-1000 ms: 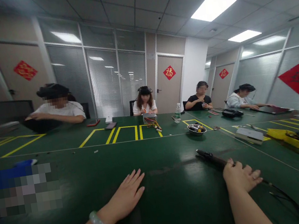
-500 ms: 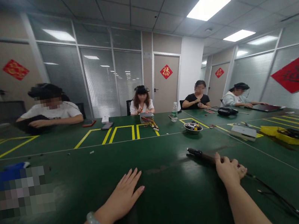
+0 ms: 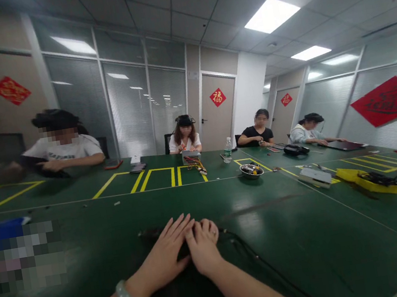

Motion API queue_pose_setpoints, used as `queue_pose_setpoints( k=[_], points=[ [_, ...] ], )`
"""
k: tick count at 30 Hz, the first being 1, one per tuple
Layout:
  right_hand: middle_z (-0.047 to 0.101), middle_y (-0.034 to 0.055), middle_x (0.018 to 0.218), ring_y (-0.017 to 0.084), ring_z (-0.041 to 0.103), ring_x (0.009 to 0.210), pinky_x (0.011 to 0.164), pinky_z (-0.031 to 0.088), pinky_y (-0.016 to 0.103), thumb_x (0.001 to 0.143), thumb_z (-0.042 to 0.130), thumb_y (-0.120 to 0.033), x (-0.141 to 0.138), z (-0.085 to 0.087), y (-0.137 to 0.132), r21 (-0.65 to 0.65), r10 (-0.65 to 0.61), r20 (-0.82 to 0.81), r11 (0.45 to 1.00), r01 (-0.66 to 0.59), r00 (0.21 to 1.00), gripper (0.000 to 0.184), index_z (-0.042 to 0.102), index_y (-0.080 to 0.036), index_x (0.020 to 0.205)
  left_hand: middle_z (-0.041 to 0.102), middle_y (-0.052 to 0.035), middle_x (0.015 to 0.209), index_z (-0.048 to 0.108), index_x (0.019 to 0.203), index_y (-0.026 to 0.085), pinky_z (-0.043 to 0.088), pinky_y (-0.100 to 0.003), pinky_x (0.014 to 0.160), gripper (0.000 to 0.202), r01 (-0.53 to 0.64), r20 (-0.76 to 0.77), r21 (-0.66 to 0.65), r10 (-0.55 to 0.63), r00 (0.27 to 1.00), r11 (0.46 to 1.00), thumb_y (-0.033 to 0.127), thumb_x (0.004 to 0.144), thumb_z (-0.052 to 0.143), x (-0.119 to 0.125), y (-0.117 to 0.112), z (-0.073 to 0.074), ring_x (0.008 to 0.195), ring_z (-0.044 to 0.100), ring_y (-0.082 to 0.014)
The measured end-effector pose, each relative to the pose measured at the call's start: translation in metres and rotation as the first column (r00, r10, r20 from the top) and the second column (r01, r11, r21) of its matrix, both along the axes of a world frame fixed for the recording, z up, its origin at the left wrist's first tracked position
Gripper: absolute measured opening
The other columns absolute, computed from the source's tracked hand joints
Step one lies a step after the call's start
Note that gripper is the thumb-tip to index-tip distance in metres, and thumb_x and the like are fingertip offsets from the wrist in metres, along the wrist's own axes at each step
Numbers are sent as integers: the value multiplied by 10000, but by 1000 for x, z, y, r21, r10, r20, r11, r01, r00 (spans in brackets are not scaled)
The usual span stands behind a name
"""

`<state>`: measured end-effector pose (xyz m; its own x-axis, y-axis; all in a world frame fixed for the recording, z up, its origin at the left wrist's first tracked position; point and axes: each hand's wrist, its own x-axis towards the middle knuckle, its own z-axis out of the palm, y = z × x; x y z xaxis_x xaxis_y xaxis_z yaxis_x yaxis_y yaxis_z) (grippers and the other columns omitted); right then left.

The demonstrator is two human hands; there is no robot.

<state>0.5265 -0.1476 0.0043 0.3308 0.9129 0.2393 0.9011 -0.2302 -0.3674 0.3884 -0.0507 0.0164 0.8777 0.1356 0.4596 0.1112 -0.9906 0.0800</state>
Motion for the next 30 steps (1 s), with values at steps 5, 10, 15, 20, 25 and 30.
queue_pose_setpoints(
  k=[5,10,15,20,25,30],
  points=[
    [251,86,1533,202,153,1423,1154,137,419,997,97,-442,-38,5,17,50,228,-262,974,-223,938,569,202,-188,1495,204,-51,1566,108,1512,256,267,-416,1132,799,-72,41,-39,74,996,997,175,827,512,-9,15,-7,1418,239,-217],
    [408,114,1403,247,357,1305,1092,279,394,871,536,-403,-18,25,-15,84,157,-44,985,-153,987,582,387,-186,1390,311,-71,1526,206,1489,280,347,-407,1042,710,-185,-39,-111,182,982,976,243,861,538,-11,20,-3,1313,413,-237],
    [588,89,1058,267,552,1014,878,423,378,779,647,-285,10,39,-38,-139,-125,146,980,146,981,211,633,-199,971,552,-26,1325,422,1378,328,354,-406,1013,505,-168,-77,-145,158,984,975,380,896,564,-13,14,6,1194,505,-231],
    [647,42,951,221,596,890,768,419,321,790,634,-245,21,46,-39,-291,-105,117,947,136,988,87,664,-229,871,562,-25,1284,425,1371,321,369,-391,980,477,-203,-125,-147,186,975,968,400,915,539,-15,10,12,1152,521,-225],
    [664,23,955,204,604,879,709,398,284,725,706,-245,25,46,-40,-321,-99,46,941,109,994,157,673,-246,879,575,-26,1250,444,1350,319,381,-386,959,456,-218,-153,-146,195,969,965,418,914,537,-16,13,16,1131,532,-228],
    [678,15,919,213,619,861,694,404,294,707,707,-222,22,50,-50,-340,-56,63,938,74,996,200,661,-250,899,600,-17,1214,487,1309,323,397,-378,944,452,-217,-189,-153,187,964,964,415,878,591,-21,19,23,1102,555,-228]
  ],
)
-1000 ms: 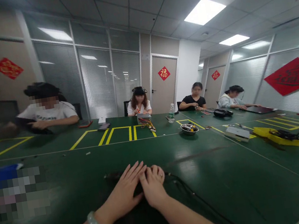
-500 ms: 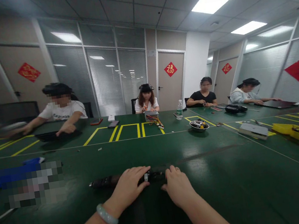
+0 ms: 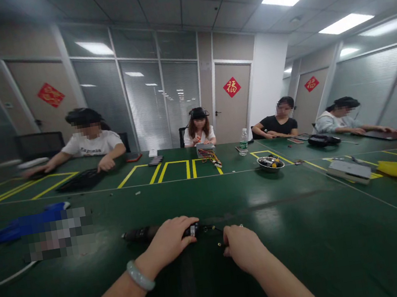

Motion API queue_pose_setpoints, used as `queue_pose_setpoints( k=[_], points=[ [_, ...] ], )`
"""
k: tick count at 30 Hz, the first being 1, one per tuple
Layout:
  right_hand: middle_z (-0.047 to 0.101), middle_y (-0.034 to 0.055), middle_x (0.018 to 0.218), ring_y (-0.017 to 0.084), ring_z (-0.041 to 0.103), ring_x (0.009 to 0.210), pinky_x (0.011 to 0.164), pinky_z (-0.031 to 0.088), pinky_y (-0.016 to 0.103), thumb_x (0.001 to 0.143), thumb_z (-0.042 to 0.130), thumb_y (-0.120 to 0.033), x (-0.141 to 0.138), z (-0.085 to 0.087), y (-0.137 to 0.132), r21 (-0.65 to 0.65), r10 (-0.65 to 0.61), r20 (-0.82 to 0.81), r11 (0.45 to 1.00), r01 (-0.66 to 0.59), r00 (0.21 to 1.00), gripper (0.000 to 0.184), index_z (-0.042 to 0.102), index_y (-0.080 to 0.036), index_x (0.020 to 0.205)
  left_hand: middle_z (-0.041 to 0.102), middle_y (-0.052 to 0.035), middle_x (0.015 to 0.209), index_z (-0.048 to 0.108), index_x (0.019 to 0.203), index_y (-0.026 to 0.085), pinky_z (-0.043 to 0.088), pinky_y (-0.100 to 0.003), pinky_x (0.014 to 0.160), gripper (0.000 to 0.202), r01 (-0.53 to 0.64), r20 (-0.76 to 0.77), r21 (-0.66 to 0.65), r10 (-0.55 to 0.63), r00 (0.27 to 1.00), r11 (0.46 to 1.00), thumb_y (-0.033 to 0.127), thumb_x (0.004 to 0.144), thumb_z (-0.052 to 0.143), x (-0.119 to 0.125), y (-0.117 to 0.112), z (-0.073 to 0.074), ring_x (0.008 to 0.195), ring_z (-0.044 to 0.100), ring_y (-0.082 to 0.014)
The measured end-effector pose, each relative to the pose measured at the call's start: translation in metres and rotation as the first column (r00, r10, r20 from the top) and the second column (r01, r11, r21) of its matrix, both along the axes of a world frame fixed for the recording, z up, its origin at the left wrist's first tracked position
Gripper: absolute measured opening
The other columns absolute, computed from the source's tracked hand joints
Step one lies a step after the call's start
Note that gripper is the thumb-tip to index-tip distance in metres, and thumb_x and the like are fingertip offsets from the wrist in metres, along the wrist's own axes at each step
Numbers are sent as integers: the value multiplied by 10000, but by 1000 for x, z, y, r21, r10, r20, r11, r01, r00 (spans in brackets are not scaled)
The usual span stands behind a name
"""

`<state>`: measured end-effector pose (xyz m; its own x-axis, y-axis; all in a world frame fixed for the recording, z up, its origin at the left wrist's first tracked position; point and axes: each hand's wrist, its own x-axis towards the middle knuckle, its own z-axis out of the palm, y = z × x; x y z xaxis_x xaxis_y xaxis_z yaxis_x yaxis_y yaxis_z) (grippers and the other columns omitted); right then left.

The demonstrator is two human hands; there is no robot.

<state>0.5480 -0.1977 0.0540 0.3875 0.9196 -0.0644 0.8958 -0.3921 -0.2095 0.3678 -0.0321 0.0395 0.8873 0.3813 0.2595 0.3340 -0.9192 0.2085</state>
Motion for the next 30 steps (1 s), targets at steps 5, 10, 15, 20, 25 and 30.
queue_pose_setpoints(
  k=[5,10,15,20,25,30],
  points=[
    [704,58,922,240,642,877,688,419,305,717,672,-176,-15,16,0,-143,-72,27,987,76,997,160,691,-228,866,501,-28,1379,430,1367,342,360,-434,1021,538,21,24,15,-21,1000,1000,381,861,608,0,-5,-1,1238,471,-261],
    [701,24,824,205,636,792,650,400,289,796,606,-262,-9,10,8,45,-139,23,989,138,990,74,679,-261,787,590,-34,1218,563,1205,290,402,-403,969,323,34,43,25,-35,998,999,321,883,569,8,-17,-1,1118,539,-235],
    [695,19,937,175,620,838,696,399,273,888,496,-312,5,-7,20,312,-167,6,937,157,986,173,661,-261,892,578,-37,1076,585,1067,243,444,-345,865,177,3,29,69,-5,1000,998,289,903,534,14,-27,6,1005,562,-205],
    [703,2,889,161,627,807,668,394,250,867,520,-314,9,-20,27,341,-100,-155,928,148,983,156,663,-254,887,542,-44,1044,573,1012,230,458,-337,808,129,-6,9,118,5,1000,993,284,925,494,16,-36,8,967,556,-203],
    [708,1,844,154,632,772,656,387,240,812,587,-287,6,-21,26,248,-82,-234,959,141,969,112,672,-236,862,535,-30,1046,570,1032,246,457,-332,815,130,13,25,110,-16,1000,994,275,911,532,15,-32,5,966,557,-194],
    [709,2,831,152,634,769,651,388,238,809,591,-280,5,-16,24,220,-81,-251,966,139,965,125,697,-238,859,546,-37,1054,593,1037,248,457,-331,820,144,13,12,105,-14,1000,994,259,916,517,17,-27,1,974,566,-195]
  ],
)
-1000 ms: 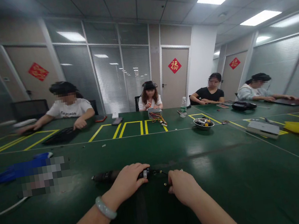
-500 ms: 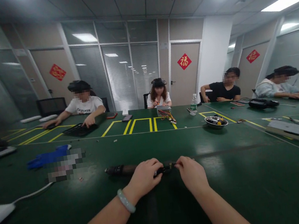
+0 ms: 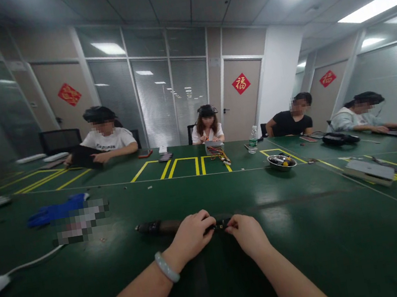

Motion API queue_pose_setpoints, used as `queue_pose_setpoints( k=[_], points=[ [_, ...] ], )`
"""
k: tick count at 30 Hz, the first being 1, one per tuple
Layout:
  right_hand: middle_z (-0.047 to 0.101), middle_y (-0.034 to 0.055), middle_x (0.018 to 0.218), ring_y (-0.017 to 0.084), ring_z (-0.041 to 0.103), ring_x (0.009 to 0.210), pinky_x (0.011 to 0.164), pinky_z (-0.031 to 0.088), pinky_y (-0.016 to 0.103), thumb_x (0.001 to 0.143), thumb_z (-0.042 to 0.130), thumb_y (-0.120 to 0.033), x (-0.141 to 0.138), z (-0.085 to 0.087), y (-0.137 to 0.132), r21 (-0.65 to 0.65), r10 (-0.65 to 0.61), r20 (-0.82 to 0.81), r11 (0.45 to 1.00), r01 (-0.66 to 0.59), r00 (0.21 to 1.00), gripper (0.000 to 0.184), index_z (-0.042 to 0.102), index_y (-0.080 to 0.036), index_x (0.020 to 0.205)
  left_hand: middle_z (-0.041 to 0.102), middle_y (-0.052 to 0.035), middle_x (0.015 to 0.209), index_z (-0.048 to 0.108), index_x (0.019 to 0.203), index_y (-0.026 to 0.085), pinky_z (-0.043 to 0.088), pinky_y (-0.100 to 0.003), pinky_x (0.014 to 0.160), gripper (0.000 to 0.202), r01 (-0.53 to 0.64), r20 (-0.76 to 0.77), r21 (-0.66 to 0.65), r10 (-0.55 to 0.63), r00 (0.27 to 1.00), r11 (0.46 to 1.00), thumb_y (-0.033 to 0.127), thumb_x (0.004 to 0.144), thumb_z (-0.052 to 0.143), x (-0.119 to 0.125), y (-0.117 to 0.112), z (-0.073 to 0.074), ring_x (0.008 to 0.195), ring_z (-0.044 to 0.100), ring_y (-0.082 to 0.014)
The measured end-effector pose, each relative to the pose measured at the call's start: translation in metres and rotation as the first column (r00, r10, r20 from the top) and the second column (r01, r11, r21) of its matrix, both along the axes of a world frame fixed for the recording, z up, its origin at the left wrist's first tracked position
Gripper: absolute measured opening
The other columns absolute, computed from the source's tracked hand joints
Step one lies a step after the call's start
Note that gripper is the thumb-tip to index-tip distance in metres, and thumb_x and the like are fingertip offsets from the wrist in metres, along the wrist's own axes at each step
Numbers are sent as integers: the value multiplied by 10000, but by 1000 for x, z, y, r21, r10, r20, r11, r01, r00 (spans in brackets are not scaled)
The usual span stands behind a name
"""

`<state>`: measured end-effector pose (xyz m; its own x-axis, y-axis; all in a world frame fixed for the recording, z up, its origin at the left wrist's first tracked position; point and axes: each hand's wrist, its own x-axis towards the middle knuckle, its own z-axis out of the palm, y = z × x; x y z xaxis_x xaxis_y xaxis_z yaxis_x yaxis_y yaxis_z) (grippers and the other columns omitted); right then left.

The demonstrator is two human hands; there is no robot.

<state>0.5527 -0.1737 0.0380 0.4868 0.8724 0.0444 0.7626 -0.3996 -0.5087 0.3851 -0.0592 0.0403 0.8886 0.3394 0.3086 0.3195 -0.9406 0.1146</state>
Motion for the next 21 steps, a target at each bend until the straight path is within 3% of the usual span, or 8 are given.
queue_pose_setpoints(
  k=[9,21],
  points=[
    [702,-11,856,144,614,774,681,390,237,830,602,-299,-5,-4,2,54,24,153,998,-32,988,115,706,-254,815,549,-30,1039,622,1000,249,443,-329,807,134,-19,43,-33,21,999,999,309,903,550,6,4,-9,941,568,-193],
    [690,-7,872,137,602,798,690,389,229,819,607,-276,-8,-1,-2,99,83,180,990,-102,980,112,713,-242,825,564,-20,1039,629,995,245,435,-316,777,141,2,80,-51,2,997,999,304,915,530,5,4,-9,896,572,-175]
  ],
)
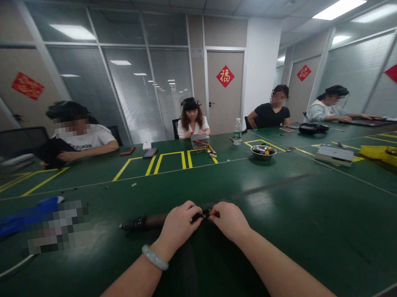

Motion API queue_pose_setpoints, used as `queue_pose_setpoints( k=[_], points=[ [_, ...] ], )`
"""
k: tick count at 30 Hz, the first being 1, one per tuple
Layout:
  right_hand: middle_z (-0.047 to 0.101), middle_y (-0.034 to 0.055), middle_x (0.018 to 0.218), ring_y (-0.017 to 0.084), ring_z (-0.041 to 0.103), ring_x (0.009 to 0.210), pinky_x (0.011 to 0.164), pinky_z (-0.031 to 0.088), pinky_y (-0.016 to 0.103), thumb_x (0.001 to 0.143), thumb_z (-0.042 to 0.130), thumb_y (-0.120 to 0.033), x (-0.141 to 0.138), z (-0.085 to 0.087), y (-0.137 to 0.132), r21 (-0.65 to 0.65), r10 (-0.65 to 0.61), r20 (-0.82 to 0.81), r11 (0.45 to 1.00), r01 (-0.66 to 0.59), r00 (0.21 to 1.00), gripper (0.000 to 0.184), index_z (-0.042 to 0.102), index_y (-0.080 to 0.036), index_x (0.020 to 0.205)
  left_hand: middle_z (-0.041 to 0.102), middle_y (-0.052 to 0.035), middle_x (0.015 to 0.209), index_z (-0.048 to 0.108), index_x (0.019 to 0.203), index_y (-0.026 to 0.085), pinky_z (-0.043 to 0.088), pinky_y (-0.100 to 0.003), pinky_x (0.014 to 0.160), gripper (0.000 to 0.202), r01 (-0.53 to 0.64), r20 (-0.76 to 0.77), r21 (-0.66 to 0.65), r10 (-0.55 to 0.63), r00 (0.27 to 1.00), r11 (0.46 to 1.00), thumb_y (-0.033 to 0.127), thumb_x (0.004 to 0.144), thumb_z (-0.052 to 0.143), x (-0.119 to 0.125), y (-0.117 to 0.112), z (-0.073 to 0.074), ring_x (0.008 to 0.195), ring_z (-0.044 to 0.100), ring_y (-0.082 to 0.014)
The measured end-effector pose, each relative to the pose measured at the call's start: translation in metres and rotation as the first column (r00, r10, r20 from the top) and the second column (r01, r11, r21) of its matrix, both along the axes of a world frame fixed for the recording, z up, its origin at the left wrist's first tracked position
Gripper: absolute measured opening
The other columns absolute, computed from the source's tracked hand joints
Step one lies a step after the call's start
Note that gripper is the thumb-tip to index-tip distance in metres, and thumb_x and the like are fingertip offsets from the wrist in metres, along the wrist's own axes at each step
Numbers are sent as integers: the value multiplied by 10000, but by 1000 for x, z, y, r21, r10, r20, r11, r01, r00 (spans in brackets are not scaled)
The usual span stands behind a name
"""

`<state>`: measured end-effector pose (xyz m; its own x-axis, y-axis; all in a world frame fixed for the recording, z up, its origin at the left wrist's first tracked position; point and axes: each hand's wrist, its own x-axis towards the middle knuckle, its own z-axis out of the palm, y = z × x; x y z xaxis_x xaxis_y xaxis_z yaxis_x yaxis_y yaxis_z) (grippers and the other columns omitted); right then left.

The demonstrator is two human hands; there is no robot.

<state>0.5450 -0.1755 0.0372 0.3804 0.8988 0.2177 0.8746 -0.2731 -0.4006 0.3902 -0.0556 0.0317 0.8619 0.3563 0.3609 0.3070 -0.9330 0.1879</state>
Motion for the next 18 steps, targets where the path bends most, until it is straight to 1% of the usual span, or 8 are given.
queue_pose_setpoints(
  k=[4,10,18],
  points=[
    [691,-11,864,133,602,785,679,388,227,814,613,-269,2,-4,2,16,11,-22,1000,-11,1000,107,716,-243,829,571,-12,1015,631,979,250,431,-305,751,130,5,13,6,-5,1000,1000,321,904,554,0,2,-1,881,570,-174],
    [692,-14,801,131,596,725,625,373,228,804,607,-287,3,-10,3,59,7,-103,998,-1,995,112,711,-247,793,573,-15,990,636,980,255,424,-302,751,133,-2,15,0,2,1000,1000,338,897,573,1,4,-3,864,572,-174],
    [687,-25,735,116,590,648,590,365,223,809,599,-308,2,-12,4,72,-1,-172,997,13,985,129,706,-248,770,572,-24,1018,630,994,242,424,-309,756,170,-10,4,-34,10,1000,999,360,920,533,1,3,-1,883,569,-180]
  ],
)
